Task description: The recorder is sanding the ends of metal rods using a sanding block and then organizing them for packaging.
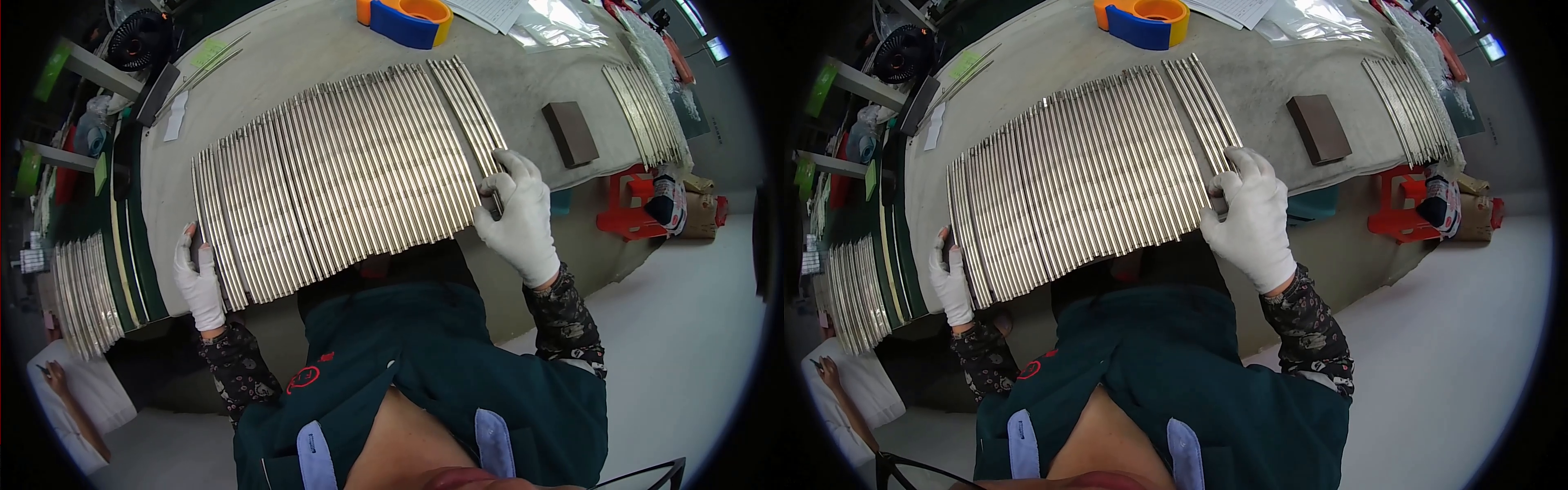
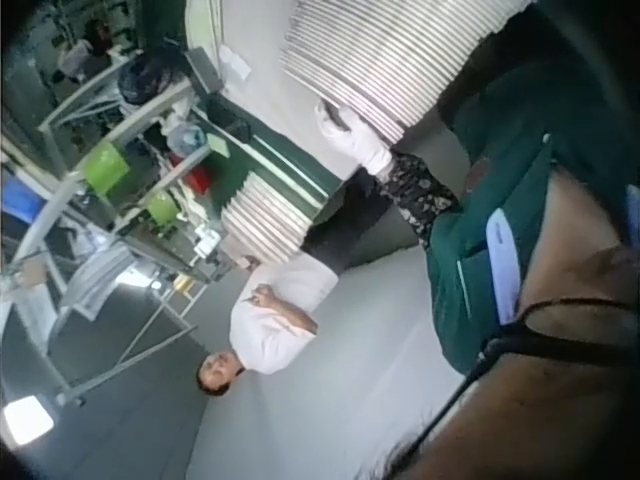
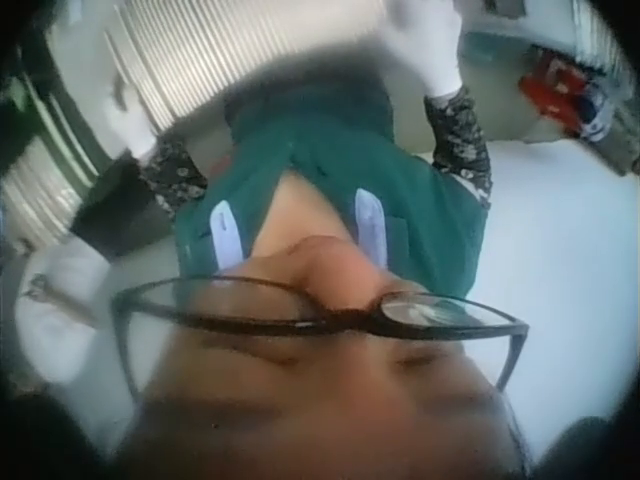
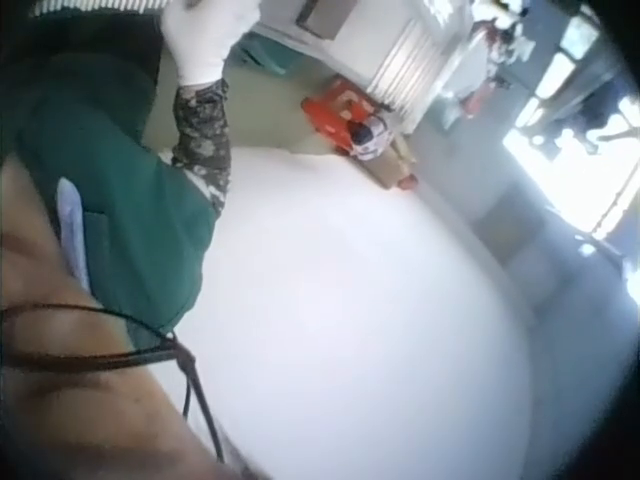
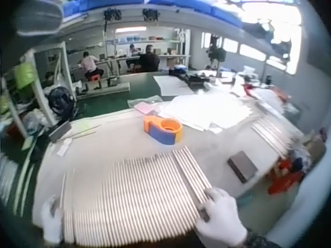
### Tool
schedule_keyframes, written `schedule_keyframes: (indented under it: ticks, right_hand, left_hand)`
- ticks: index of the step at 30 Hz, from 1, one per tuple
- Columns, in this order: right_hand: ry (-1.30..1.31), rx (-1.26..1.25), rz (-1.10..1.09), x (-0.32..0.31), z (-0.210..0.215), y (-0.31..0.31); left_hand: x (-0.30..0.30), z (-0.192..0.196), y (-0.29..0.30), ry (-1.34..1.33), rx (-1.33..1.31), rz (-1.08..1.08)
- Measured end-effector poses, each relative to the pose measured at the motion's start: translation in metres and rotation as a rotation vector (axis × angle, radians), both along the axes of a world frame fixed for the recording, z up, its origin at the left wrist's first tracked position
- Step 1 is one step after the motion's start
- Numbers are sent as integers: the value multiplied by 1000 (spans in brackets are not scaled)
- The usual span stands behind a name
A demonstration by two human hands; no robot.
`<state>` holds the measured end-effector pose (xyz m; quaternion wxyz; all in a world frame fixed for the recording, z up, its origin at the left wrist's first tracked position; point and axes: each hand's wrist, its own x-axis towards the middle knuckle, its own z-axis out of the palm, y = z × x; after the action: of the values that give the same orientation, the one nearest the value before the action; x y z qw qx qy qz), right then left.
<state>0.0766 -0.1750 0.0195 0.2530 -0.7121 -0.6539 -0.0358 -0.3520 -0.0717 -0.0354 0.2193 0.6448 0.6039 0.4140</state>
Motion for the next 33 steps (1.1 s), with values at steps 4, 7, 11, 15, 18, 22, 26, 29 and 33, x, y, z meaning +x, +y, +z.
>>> schedule_keyframes:
  ticks: [4, 7, 11, 15, 18, 22, 26, 29, 33]
  right_hand:
    - [11, -21, 96, 9, -5, 2]
    - [1, -7, 151, 5, -4, 2]
    - [20, 2, 68, -9, 0, 5]
    - [25, 8, 84, -5, -1, 10]
    - [-21, -3, 208, -6, -3, 9]
    - [-15, -20, 144, -17, 2, 10]
    - [-25, 24, 166, -17, -6, 16]
    - [-99, -17, 237, -17, -2, 12]
    - [-72, -44, 145, -30, 2, 13]
  left_hand:
    - [2, 2, 0, 14, 11, -10]
    - [4, 0, 0, -15, 13, -12]
    - [3, 0, -1, -4, 25, -18]
    - [2, -1, 0, -27, 22, -6]
    - [5, 1, 1, 1, 25, -8]
    - [8, 2, -1, -22, 7, 0]
    - [7, -1, -4, 0, 31, 12]
    - [9, -1, -2, -1, 43, -2]
    - [8, -1, -1, 18, 61, -6]
